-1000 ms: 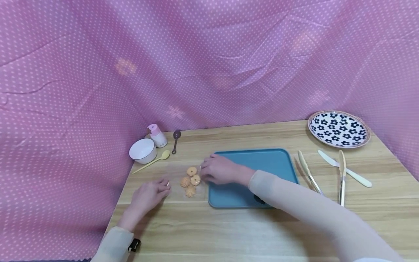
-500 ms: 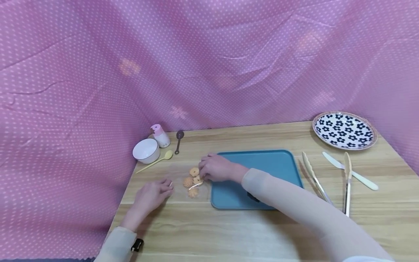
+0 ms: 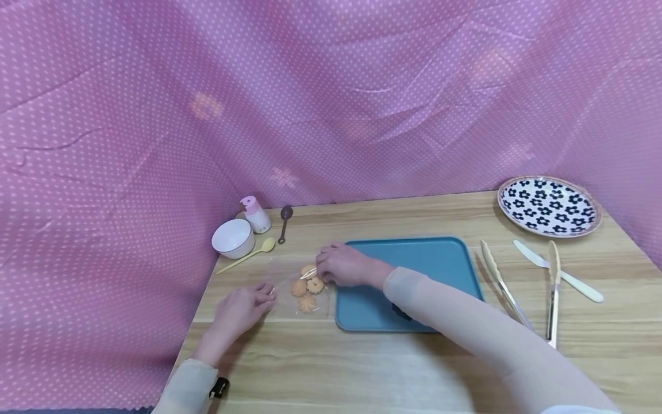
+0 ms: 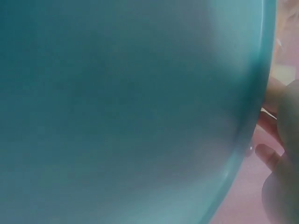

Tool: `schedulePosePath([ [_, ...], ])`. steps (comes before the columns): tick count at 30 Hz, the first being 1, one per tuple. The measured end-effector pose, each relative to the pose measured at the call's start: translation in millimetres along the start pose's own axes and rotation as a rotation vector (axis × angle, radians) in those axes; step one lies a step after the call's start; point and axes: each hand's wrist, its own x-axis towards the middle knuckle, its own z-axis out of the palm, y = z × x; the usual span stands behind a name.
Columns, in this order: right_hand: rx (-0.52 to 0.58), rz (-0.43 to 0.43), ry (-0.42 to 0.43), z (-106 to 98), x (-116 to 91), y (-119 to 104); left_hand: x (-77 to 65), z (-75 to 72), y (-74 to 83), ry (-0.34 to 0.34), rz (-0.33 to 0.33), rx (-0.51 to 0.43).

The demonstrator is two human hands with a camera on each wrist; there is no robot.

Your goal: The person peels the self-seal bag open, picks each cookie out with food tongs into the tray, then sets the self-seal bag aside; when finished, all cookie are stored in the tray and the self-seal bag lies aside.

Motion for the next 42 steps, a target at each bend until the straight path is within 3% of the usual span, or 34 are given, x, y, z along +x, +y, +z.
schedulePosePath([
  [8, 0.187, 0.037, 0.066, 1, -10, 7, -0.6, -0.1, 1.2, -0.02, -0.014, -0.016],
  [19, 0.204, 0.07, 0.141, -3, -32, 20, -1.4, -3.7, 0.9, -0.021, -0.015, -0.006],
  [29, 0.305, 0.083, 0.213, -4, -34, 26, -0.1, -1.1, 2.4, -0.028, -0.027, -0.004],
  [34, 0.289, 0.106, 0.182, -11, -24, 30, -1.1, -3.8, 3.5, -0.025, -0.023, 0.021],
  [42, 0.247, 0.113, 0.028, -15, 1, 33, -3.9, -3.3, 2.4, -0.018, -0.03, 0.025],
])
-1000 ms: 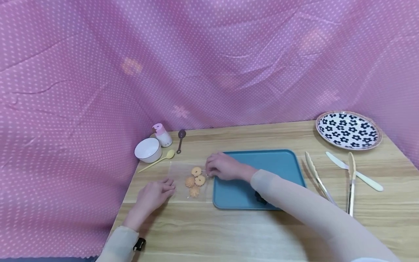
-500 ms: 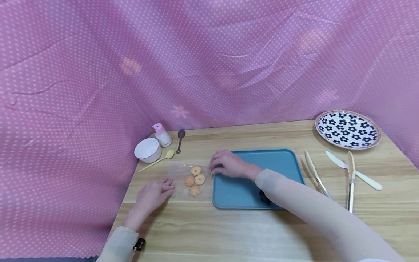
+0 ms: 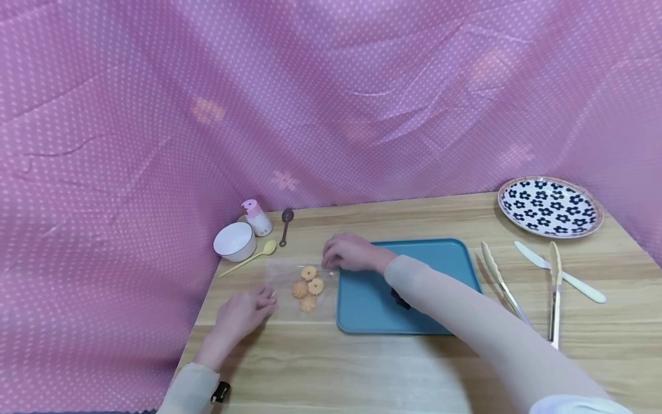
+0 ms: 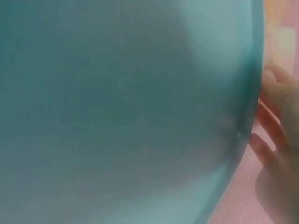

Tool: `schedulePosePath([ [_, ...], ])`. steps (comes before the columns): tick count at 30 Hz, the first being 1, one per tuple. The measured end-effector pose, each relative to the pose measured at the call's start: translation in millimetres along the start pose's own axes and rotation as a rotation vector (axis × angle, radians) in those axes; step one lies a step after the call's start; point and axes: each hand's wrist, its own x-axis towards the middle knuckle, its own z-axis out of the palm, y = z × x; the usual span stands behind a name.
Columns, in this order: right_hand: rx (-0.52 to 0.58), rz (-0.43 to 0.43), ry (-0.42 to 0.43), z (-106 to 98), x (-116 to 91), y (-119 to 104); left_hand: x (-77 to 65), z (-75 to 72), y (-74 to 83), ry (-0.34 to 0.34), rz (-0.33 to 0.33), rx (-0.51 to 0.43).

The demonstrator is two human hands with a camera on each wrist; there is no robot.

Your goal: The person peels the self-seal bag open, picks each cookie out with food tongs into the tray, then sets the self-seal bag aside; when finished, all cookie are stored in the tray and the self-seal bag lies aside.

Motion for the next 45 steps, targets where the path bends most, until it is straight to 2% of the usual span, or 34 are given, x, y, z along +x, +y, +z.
schedulePosePath([
  [5, -0.018, 0.008, -0.039, 3, 9, 2, 0.1, 2.1, -1.1, 0.008, -0.003, -0.013],
  [10, -0.033, 0.049, -0.056, 3, 13, 2, 0.6, 3.6, -2.7, 0.018, -0.003, -0.026],
  [14, -0.046, 0.045, -0.056, 4, 13, 2, -0.5, 4.6, -2.4, 0.023, 0.002, -0.029],
  [20, -0.082, -0.036, 0.024, 6, 9, 7, -1.8, 4.2, -0.2, 0.025, -0.008, -0.029],
  [25, -0.064, -0.094, 0.112, -1, -1, 16, -3.8, 0.0, 0.5, 0.01, -0.025, -0.026],
  [30, -0.04, -0.085, 0.124, -9, -15, 21, -4.8, -3.6, -1.1, 0.008, -0.03, -0.027],
  [35, -0.015, -0.088, 0.114, -11, -19, 20, -4.0, -5.3, -4.3, 0.003, -0.02, -0.033],
  [40, -0.034, -0.1, 0.11, -8, -19, 18, -4.5, -4.2, -10.1, 0.043, 0.063, 0.011],
  [45, -0.081, -0.095, 0.089, -4, -21, 19, -6.2, -3.1, -12.2, 0.147, 0.16, 0.093],
])
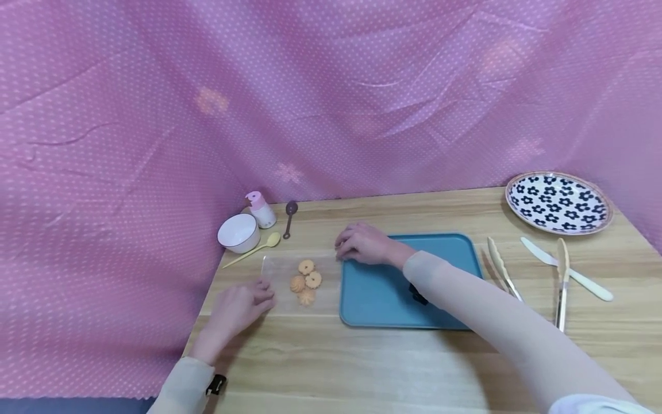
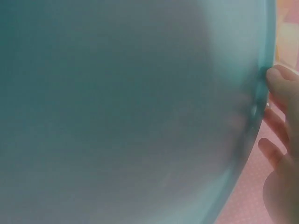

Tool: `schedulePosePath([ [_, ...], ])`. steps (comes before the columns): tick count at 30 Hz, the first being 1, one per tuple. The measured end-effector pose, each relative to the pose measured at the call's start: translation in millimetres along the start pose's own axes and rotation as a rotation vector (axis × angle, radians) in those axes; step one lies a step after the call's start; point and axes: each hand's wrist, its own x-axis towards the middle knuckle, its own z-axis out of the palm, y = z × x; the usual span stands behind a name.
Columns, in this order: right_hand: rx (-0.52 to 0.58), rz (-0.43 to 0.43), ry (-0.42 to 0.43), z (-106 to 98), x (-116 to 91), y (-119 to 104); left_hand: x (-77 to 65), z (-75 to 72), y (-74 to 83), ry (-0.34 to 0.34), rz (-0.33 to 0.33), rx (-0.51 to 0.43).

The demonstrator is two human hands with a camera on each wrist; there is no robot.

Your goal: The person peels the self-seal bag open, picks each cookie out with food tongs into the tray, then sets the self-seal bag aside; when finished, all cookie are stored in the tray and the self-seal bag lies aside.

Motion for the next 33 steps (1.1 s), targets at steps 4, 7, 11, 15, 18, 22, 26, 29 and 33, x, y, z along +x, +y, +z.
schedulePosePath([
  [4, 0.004, -0.002, 0.001, -1, -3, -1, 2.9, -3.3, 0.4, 0.09, 0.062, 0.027],
  [7, 0.03, -0.018, 0.003, -1, -4, -3, 5.1, -8.6, 1.0, 0.183, 0.137, 0.081],
  [11, 0.071, -0.017, -0.008, -1, -6, -3, 11.0, -17.4, 2.4, 0.298, 0.213, 0.151],
  [15, 0.079, 0.019, -0.025, -2, -9, -3, 23.7, -17.5, 8.4, 0.226, 0.237, 0.072],
  [18, 0.076, 0.036, -0.032, -4, -12, -2, 35.2, -9.1, 12.3, 0.097, 0.254, -0.023],
  [22, 0.068, 0.034, -0.036, -3, -14, -2, 44.8, 5.7, 9.9, 0.022, 0.283, -0.096],
  [26, 0.05, 0.05, -0.052, -3, -14, -3, 47.0, 14.5, 5.3, 0.045, 0.295, -0.151],
  [29, 0.045, 0.076, -0.061, -4, -14, -4, 48.4, 16.2, 4.5, 0.066, 0.295, -0.186],
  [33, 0.049, 0.101, -0.069, -4, -15, -5, 49.4, 15.7, 5.8, 0.086, 0.303, -0.2],
])
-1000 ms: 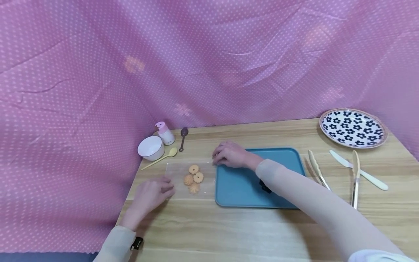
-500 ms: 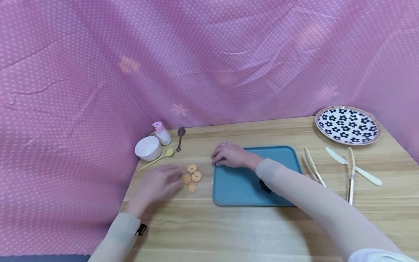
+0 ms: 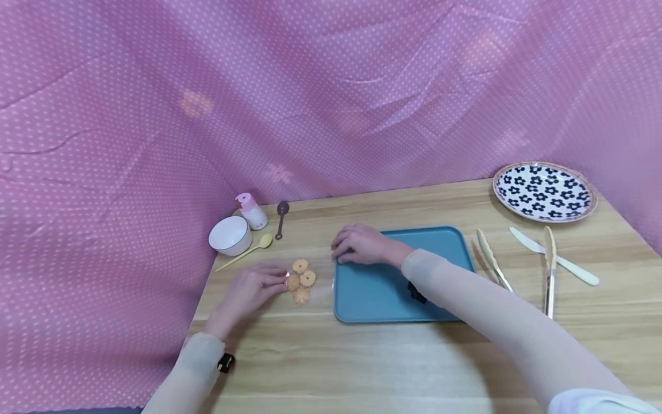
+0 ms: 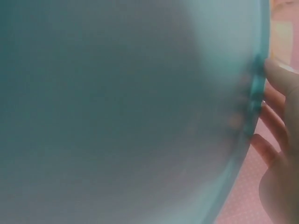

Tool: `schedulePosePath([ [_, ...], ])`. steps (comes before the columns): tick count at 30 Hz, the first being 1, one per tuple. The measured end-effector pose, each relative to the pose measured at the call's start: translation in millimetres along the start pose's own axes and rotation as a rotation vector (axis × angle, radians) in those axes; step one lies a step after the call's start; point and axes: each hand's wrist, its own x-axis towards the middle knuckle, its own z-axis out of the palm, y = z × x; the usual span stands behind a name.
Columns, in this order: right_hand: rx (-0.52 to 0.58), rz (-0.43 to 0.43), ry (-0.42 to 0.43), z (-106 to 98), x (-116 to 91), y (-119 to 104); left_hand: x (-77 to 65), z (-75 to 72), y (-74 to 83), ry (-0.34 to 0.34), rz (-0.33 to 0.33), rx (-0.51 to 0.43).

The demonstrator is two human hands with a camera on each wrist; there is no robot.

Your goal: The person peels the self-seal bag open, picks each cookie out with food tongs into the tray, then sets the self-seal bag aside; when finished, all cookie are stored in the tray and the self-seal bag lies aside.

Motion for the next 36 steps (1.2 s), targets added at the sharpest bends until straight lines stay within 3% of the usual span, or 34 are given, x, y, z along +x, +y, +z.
schedulePosePath([
  [6, -0.032, 0.064, 0.033, -8, -9, -3, -1.3, -0.2, 0.5, 0.045, -0.026, -0.061],
  [11, -0.097, 0.191, 0.055, -38, -36, -17, -3.4, 1.0, 0.7, 0.076, -0.057, -0.118],
  [16, -0.136, 0.412, 0.115, -83, -95, -29, -7.5, 0.8, 1.1, 0.097, -0.055, -0.12],
  [22, -0.225, 0.711, 0.26, -116, -190, -29, -13.5, -0.7, 0.3, 0.104, -0.092, -0.13],
  [29, -0.173, 1.039, 0.363, -107, -286, -33, -18.9, -2.6, 0.4, 0.106, -0.1, -0.137],
  [32, -0.179, 1.1, 0.431, -92, -312, -34, -19.8, -3.9, 0.7, 0.108, -0.121, -0.147],
  [36, -0.145, 1.158, 0.48, -70, -331, -36, -21.0, -4.2, 0.9, 0.095, -0.137, -0.156],
])
